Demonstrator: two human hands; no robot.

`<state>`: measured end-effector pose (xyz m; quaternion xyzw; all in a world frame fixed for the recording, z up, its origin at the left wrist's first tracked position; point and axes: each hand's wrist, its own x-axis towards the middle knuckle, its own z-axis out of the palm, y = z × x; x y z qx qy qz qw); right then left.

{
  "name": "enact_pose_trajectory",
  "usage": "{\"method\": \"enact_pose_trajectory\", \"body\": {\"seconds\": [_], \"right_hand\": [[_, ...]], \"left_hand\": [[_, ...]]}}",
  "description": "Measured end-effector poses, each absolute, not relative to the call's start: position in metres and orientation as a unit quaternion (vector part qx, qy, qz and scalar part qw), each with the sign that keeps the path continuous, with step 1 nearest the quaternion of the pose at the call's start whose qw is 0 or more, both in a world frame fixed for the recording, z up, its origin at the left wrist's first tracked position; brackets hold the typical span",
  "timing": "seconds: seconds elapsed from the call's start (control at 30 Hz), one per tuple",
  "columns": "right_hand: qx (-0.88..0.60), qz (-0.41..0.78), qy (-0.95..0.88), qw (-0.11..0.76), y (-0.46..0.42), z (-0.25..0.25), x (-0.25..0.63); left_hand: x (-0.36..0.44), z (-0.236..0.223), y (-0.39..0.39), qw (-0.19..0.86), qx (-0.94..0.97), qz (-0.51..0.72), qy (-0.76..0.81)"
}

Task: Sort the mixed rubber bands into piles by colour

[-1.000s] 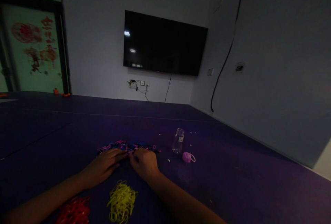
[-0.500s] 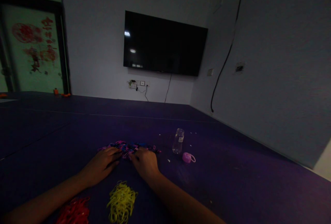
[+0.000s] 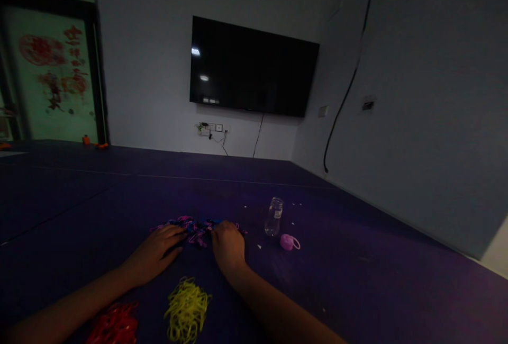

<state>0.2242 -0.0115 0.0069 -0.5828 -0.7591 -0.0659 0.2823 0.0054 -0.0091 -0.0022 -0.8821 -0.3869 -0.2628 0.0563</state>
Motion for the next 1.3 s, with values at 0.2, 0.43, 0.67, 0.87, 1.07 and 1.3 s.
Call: {"method": "enact_pose_trajectory", "body": {"seconds": [0.2, 0.43, 0.67, 0.87, 1.07, 1.3], "right_hand": [[-0.566, -0.052, -0.792, 0.225, -0.0125, 0.0115, 0.2218], [-0.580, -0.041, -0.788, 0.203, -0.0127, 0.0115, 0.2219], [-0.582, -0.041, -0.782, 0.219, -0.0131, 0.0116, 0.2221], [-0.597, -0.047, -0.769, 0.225, -0.0107, 0.0092, 0.2221], [-0.590, -0.049, -0.770, 0.239, -0.0083, 0.0063, 0.2226], [-0.573, -0.059, -0.765, 0.287, -0.0076, 0.0056, 0.2232]], "left_hand": [[0.0078, 0.0001, -0.0104, 0.054, -0.881, -0.251, -0.398], [0.0060, -0.0001, -0.0110, 0.046, -0.882, -0.260, -0.392], [0.0067, -0.0006, -0.0096, 0.051, -0.884, -0.253, -0.390], [0.0061, -0.0025, -0.0090, 0.049, -0.884, -0.257, -0.388], [0.0052, -0.0041, -0.0076, 0.053, -0.885, -0.259, -0.384], [0.0069, 0.0000, -0.0113, 0.063, -0.903, -0.266, -0.332]]}}
